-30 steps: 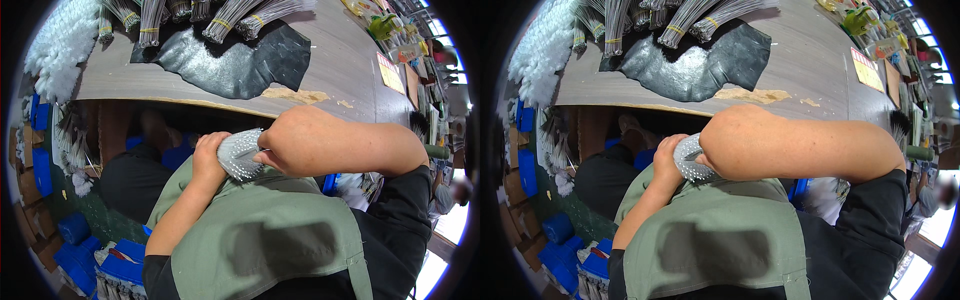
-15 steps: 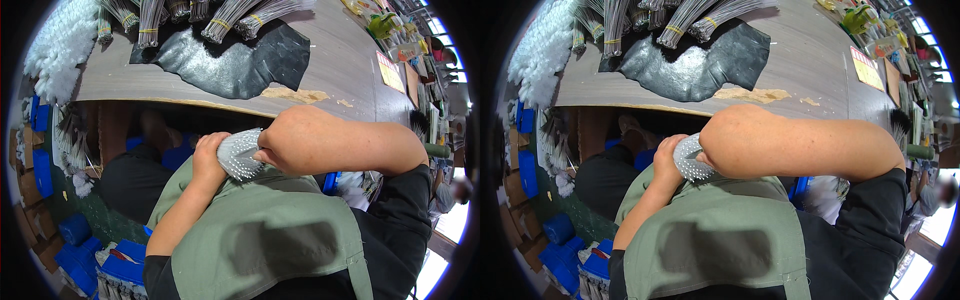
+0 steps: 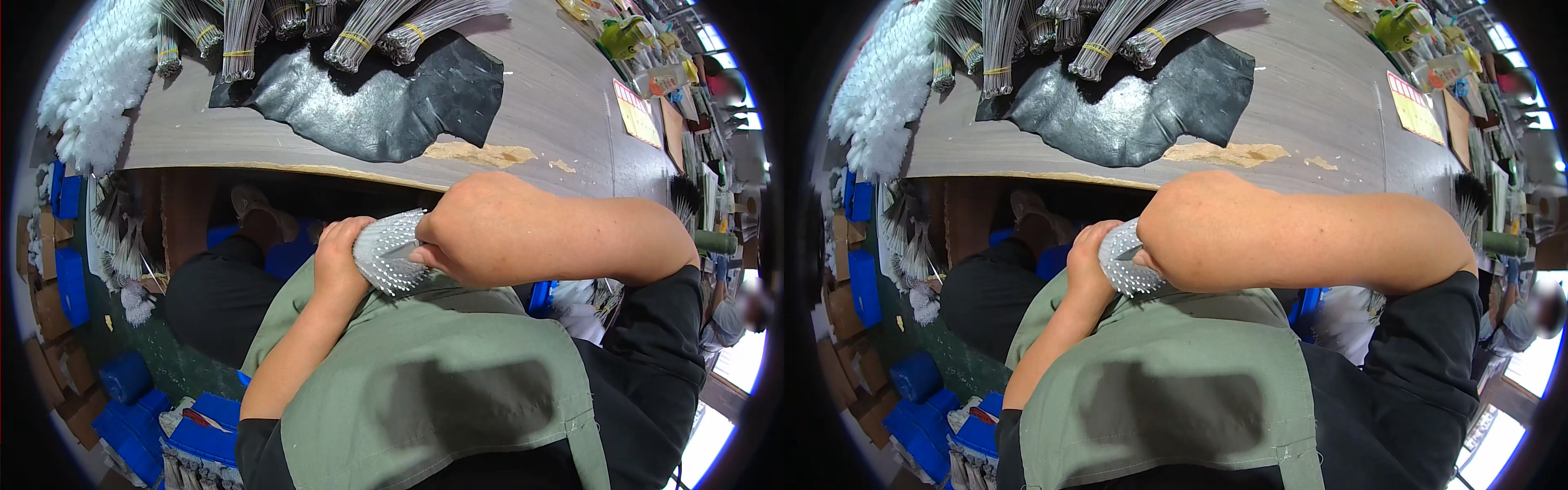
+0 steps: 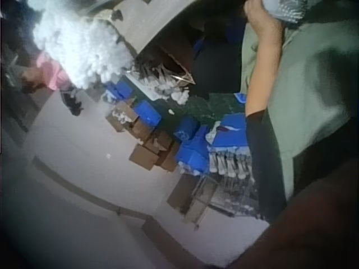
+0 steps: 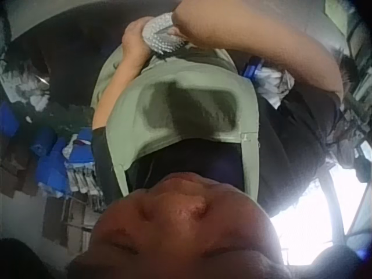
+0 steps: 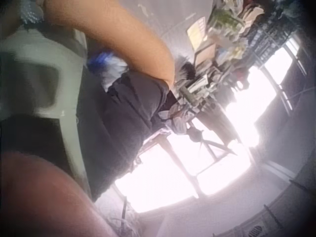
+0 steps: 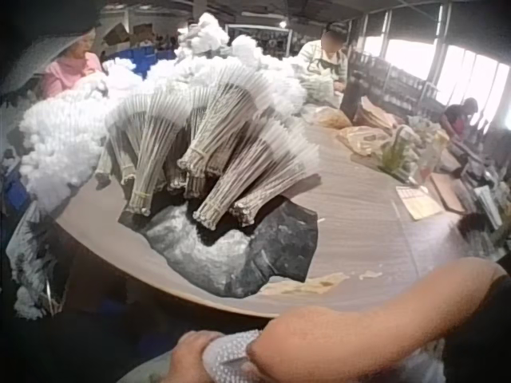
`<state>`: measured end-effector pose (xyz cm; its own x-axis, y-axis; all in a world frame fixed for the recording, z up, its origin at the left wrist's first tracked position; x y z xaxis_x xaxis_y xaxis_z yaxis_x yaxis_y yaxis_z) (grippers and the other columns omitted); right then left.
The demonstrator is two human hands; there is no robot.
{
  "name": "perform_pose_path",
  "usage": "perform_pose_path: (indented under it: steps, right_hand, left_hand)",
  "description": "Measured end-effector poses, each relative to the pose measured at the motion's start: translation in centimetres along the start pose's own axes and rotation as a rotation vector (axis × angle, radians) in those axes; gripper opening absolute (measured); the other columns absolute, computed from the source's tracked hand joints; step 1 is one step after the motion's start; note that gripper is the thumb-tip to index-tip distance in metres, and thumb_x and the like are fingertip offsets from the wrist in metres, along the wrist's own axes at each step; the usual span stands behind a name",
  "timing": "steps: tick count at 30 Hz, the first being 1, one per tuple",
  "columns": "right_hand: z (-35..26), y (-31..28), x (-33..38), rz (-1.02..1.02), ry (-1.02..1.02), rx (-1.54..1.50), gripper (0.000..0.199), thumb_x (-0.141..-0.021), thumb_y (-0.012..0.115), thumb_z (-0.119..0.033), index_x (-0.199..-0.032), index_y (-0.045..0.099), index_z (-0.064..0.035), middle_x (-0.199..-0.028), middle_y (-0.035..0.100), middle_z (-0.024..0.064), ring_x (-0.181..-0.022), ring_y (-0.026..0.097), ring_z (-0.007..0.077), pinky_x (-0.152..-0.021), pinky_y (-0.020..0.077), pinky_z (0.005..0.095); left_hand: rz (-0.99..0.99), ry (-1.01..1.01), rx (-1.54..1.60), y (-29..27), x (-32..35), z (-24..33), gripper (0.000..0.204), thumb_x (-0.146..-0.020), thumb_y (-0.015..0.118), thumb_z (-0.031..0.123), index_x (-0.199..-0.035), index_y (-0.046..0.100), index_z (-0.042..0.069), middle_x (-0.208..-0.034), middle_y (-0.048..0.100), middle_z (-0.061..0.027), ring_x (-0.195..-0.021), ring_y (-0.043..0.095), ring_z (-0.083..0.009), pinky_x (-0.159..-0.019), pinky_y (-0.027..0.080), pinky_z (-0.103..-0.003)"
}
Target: Trimming excess bristles from circular brush components using scissors in a factory setting.
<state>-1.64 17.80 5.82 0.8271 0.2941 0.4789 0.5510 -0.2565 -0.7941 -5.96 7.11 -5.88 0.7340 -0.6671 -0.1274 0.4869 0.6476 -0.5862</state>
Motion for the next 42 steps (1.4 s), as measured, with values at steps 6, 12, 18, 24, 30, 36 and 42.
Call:
perform_pose_path:
  steps: [6, 12, 18, 24, 30, 36, 42]
  right_hand:
    - [1.2, 0.0, 1.2, -0.055, 0.070, -0.081, 0.034, -0.092, 0.054, -0.032, -0.078, 0.065, -0.0028, -0.061, 0.060, 0.0183, -0.063, 0.060, 0.0396, -0.062, 0.0472, 0.0479]
    - [2.6, 1.3, 2.5, -0.124, 0.172, -0.358, 0.042, -0.095, 0.047, -0.035, -0.088, 0.066, 0.0021, -0.080, 0.064, 0.0247, -0.080, 0.061, 0.0436, -0.077, 0.0470, 0.0491]
    - [2.8, 2.6, 2.7, -0.164, 0.175, -0.479, 0.044, -0.096, 0.045, -0.035, -0.089, 0.066, 0.0030, -0.083, 0.065, 0.0251, -0.082, 0.061, 0.0432, -0.079, 0.0468, 0.0489]
    - [2.9, 3.2, 2.4, -0.190, 0.189, -0.457, 0.045, -0.096, 0.044, -0.035, -0.088, 0.066, 0.0035, -0.083, 0.065, 0.0248, -0.083, 0.061, 0.0426, -0.080, 0.0469, 0.0486]
    - [2.8, 3.0, 2.2, -0.183, 0.200, -0.418, 0.045, -0.095, 0.045, -0.035, -0.086, 0.066, 0.0041, -0.082, 0.065, 0.0247, -0.081, 0.062, 0.0422, -0.079, 0.0473, 0.0484]
    - [3.1, 2.9, 1.9, -0.105, 0.157, -0.301, 0.039, -0.094, 0.051, -0.035, -0.082, 0.066, -0.0009, -0.070, 0.062, 0.0214, -0.069, 0.059, 0.0418, -0.065, 0.0469, 0.0475]
    - [3.5, 2.4, 2.0, -0.014, 0.139, -0.303, 0.036, -0.093, 0.052, -0.032, -0.083, 0.067, -0.0016, -0.071, 0.062, 0.0210, -0.069, 0.060, 0.0410, -0.065, 0.0473, 0.0475]
  left_hand:
    - [0.018, 0.037, 0.022, -0.4, -0.2, 0.8, 0.031, -0.065, 0.071, 0.008, -0.095, 0.063, 0.005, -0.091, 0.066, -0.0112, -0.089, 0.060, -0.0310, -0.084, 0.045, -0.038]
    - [0.053, 0.129, -0.055, -1.0, -0.3, 1.8, 0.032, -0.066, 0.071, 0.009, -0.097, 0.062, 0.006, -0.093, 0.064, -0.0094, -0.092, 0.058, -0.0299, -0.091, 0.042, -0.045]
    - [0.094, 0.166, -0.157, -1.2, -0.2, 2.3, 0.033, -0.067, 0.071, 0.010, -0.098, 0.062, 0.006, -0.095, 0.064, -0.0106, -0.094, 0.059, -0.0317, -0.098, 0.038, -0.050]
    - [0.089, 0.165, -0.222, -1.2, 0.1, 2.5, 0.033, -0.072, 0.067, 0.010, -0.104, 0.062, 0.009, -0.102, 0.063, -0.0081, -0.103, 0.054, -0.0326, -0.102, 0.032, -0.054]
    - [0.093, 0.153, -0.251, -1.4, 0.2, 2.6, 0.032, -0.072, 0.066, 0.010, -0.104, 0.062, 0.009, -0.103, 0.063, -0.0078, -0.103, 0.054, -0.0320, -0.103, 0.032, -0.053]
    - [0.077, 0.139, -0.272, -1.3, 0.1, 2.6, 0.033, -0.071, 0.067, 0.011, -0.104, 0.062, 0.008, -0.102, 0.063, -0.0089, -0.102, 0.056, -0.0316, -0.102, 0.034, -0.051]
    - [0.050, 0.102, -0.231, -1.0, 0.1, 2.2, 0.035, -0.070, 0.070, 0.011, -0.104, 0.061, 0.007, -0.101, 0.063, -0.0090, -0.100, 0.056, -0.0307, -0.099, 0.037, -0.050]
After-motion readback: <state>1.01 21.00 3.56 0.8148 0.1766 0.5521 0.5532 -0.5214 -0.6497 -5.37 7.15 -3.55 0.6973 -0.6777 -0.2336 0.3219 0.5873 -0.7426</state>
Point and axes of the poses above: each hand's wrist, its own x-axis away from the middle knuckle, its own y-axis out of the palm, z = x × y, the point moved 9 cm from there along -x, towards the middle knuckle
